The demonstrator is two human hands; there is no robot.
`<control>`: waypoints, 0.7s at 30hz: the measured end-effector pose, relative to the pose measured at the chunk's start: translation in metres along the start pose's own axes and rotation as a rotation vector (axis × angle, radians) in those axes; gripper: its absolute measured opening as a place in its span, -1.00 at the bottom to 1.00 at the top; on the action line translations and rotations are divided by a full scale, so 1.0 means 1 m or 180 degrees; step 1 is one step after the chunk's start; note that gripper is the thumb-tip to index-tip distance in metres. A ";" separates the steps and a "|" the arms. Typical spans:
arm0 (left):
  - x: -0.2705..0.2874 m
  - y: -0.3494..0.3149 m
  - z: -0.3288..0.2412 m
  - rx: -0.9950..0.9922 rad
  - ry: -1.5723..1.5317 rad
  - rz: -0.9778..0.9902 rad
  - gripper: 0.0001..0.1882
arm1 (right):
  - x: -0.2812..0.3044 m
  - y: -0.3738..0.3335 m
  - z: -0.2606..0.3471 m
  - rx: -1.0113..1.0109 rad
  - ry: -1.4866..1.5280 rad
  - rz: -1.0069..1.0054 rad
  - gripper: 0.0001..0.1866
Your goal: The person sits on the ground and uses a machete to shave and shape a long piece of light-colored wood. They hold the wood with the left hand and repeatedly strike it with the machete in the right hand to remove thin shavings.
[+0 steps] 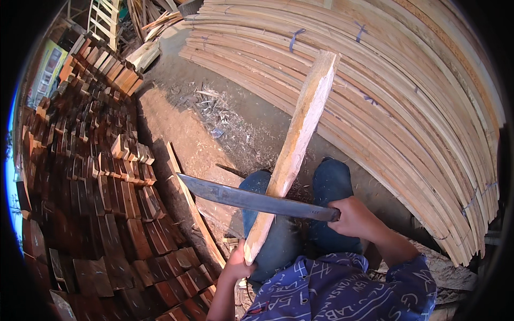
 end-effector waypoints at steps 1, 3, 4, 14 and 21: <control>-0.002 0.001 0.005 0.0055 -0.0060 0.0019 -0.25 | -0.005 0.001 0.003 0.0061 -0.0038 0.0143 -0.72; -0.006 0.008 0.017 0.0159 -0.0175 0.0057 -0.25 | 0.008 0.001 0.006 0.0067 0.0180 -0.0411 -0.78; -0.005 0.006 0.011 0.0208 -0.0104 0.0062 -0.24 | 0.019 0.002 0.004 0.0052 0.0389 -0.0714 -0.79; -0.003 0.009 0.007 0.0197 0.0100 -0.0030 -0.20 | 0.020 0.006 -0.004 0.0070 0.0257 -0.1218 -0.85; 0.000 0.001 0.001 0.0326 -0.0137 0.0075 -0.24 | 0.005 0.005 0.016 0.0112 -0.0316 -0.0588 -0.78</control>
Point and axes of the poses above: each hand's wrist, its own y-axis towards the middle knuckle, its own x-axis out of the back of the hand, z = x × y, the point moved 7 cm from there along y, towards the middle knuckle, and after that the axes turned 15 degrees about x, right-handed, at the moved point
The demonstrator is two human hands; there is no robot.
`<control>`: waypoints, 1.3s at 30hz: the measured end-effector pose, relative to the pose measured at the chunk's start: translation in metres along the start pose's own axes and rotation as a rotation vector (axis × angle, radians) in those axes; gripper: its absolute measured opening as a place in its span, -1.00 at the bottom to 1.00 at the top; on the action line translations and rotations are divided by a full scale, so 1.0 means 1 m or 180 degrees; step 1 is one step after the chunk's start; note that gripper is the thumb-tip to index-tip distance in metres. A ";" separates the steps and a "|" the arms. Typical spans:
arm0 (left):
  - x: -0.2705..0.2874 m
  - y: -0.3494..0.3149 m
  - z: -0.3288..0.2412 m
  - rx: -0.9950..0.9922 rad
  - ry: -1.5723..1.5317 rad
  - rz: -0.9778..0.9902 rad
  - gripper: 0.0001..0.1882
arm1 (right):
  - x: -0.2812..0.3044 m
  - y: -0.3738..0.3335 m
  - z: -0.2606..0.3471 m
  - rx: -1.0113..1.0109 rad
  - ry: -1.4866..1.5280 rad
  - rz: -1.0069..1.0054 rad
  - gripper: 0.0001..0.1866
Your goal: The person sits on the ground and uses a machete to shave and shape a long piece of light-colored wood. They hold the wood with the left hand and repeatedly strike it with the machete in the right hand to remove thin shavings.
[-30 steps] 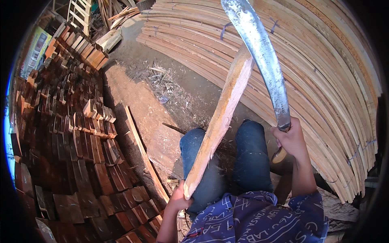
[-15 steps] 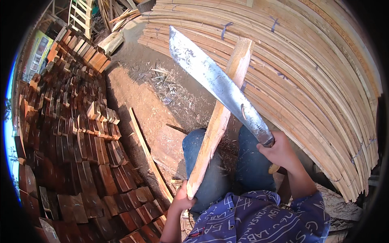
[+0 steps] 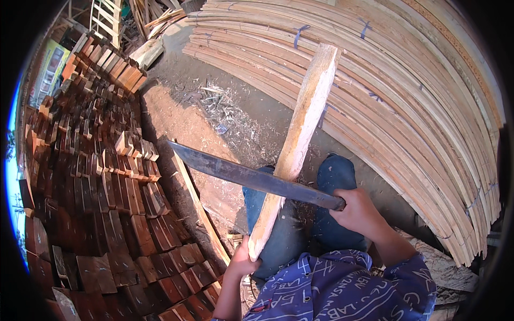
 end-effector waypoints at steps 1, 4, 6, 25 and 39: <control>-0.001 0.001 0.002 -0.0077 0.0011 -0.0055 -0.24 | 0.009 0.003 0.001 -0.0078 0.0178 -0.0232 -0.79; 0.000 0.002 0.004 -0.0305 0.0100 -0.0177 -0.25 | 0.029 0.009 -0.004 -0.0339 0.0648 -0.0928 -0.82; -0.001 0.004 0.009 -0.0334 0.0085 -0.0147 -0.25 | 0.033 0.010 -0.012 -0.0551 0.0881 -0.1384 -0.83; -0.030 -0.051 0.047 0.0776 -0.1608 0.2765 -0.41 | 0.006 -0.023 -0.019 0.0342 0.0008 -0.1163 -0.78; -0.053 -0.043 0.056 0.0231 -0.1547 0.2052 -0.46 | 0.016 0.038 -0.040 0.0557 -0.1683 -0.0497 -0.76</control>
Point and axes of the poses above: each hand's wrist, its own y-axis towards the middle knuckle, its own x-axis out of the back of the hand, z = x × y, the point moved 7 cm from there along y, towards the middle knuckle, and after that the axes turned 15 degrees about x, right-handed, at the moved point
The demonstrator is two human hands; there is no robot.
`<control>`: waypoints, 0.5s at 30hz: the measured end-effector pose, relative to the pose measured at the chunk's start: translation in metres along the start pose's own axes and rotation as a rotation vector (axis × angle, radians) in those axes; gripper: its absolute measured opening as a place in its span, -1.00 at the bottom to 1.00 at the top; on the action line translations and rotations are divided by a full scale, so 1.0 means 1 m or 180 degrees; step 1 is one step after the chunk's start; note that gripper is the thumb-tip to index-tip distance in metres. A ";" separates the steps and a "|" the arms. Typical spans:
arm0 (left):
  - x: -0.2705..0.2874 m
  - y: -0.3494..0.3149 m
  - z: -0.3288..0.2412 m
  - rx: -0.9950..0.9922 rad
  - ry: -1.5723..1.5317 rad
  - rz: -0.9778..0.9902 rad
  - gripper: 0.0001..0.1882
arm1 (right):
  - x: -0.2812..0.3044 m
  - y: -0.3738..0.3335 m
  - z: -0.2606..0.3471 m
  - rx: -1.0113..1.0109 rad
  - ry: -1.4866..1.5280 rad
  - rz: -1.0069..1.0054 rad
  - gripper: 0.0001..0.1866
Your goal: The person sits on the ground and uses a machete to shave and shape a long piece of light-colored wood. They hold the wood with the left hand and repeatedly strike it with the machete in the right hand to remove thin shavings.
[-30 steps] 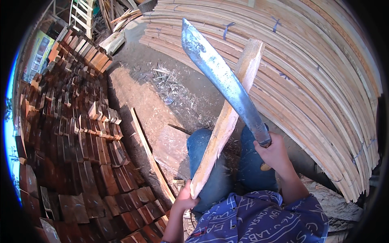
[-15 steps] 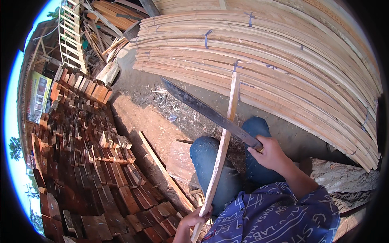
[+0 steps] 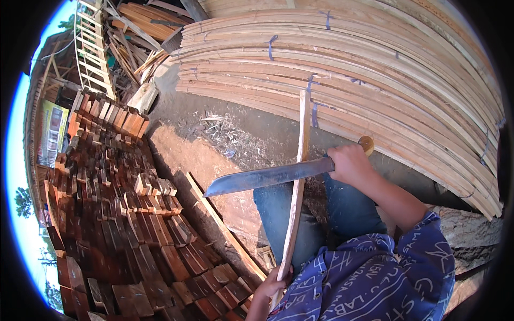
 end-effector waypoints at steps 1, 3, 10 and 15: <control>0.000 0.000 0.001 -0.0048 0.0029 -0.0070 -0.48 | -0.005 0.004 -0.005 -0.0012 0.0031 0.0057 -0.76; 0.000 0.001 0.004 -0.0118 0.0161 -0.0174 -0.49 | -0.008 0.009 -0.011 -0.0069 0.0088 0.0074 -0.75; -0.011 -0.005 -0.010 -0.0442 0.0566 -0.0475 -0.51 | -0.004 0.032 -0.065 -0.0502 -0.0315 -0.0234 -0.78; -0.017 -0.008 -0.018 -0.0524 0.0577 -0.0467 -0.50 | 0.008 0.043 -0.062 -0.0238 -0.0399 -0.0278 -0.78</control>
Point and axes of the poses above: each hand's wrist, its own y-axis towards the middle knuckle, its own x-axis out of the back of the hand, z = x × y, the point moved 7 cm from there along y, towards the middle knuckle, and after that the axes turned 15 degrees about x, right-handed, at the moved point
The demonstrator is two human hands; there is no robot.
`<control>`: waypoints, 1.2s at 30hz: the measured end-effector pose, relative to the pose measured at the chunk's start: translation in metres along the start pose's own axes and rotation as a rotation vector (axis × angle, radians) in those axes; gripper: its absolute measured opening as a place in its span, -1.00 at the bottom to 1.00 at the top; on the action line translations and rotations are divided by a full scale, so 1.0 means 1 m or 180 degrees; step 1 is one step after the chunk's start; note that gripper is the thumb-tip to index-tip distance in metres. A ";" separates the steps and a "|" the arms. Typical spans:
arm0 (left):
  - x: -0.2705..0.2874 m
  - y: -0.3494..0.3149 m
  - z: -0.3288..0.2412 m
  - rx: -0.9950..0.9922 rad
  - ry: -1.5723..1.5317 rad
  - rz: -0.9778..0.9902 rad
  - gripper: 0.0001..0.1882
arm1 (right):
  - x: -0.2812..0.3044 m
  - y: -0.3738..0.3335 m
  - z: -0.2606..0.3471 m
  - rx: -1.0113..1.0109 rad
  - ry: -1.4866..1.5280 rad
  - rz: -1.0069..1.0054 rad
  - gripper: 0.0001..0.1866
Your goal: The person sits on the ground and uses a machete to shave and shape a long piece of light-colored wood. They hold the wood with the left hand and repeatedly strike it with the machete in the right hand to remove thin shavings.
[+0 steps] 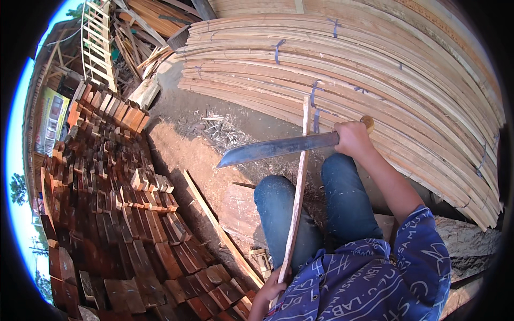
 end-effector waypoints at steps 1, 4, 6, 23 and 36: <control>0.001 0.000 -0.001 0.0070 -0.0001 -0.0027 -0.50 | 0.002 0.001 0.003 0.0040 -0.0001 -0.0029 -0.79; 0.003 0.004 0.009 0.0047 -0.0071 0.0057 -0.50 | -0.007 -0.004 0.013 0.0023 -0.0082 0.0208 -0.80; 0.006 0.007 0.017 -0.0049 -0.0053 0.0083 -0.49 | -0.006 -0.008 0.024 0.0021 -0.0020 0.0342 -0.80; 0.005 0.007 0.017 -0.0161 0.0188 -0.0316 -0.60 | 0.014 0.009 -0.014 -0.0330 -0.0179 0.0112 -0.80; -0.004 0.003 0.014 -0.0021 -0.0028 -0.0444 -0.39 | -0.004 0.007 -0.007 0.0018 0.0029 0.0139 -0.77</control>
Point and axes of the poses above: each hand's wrist, its own y-axis towards the middle knuckle, its own x-axis out of the back of the hand, z = x × y, the point moved 7 cm from there along y, towards the middle knuckle, and after that the axes turned 15 degrees about x, right-handed, at the moved point
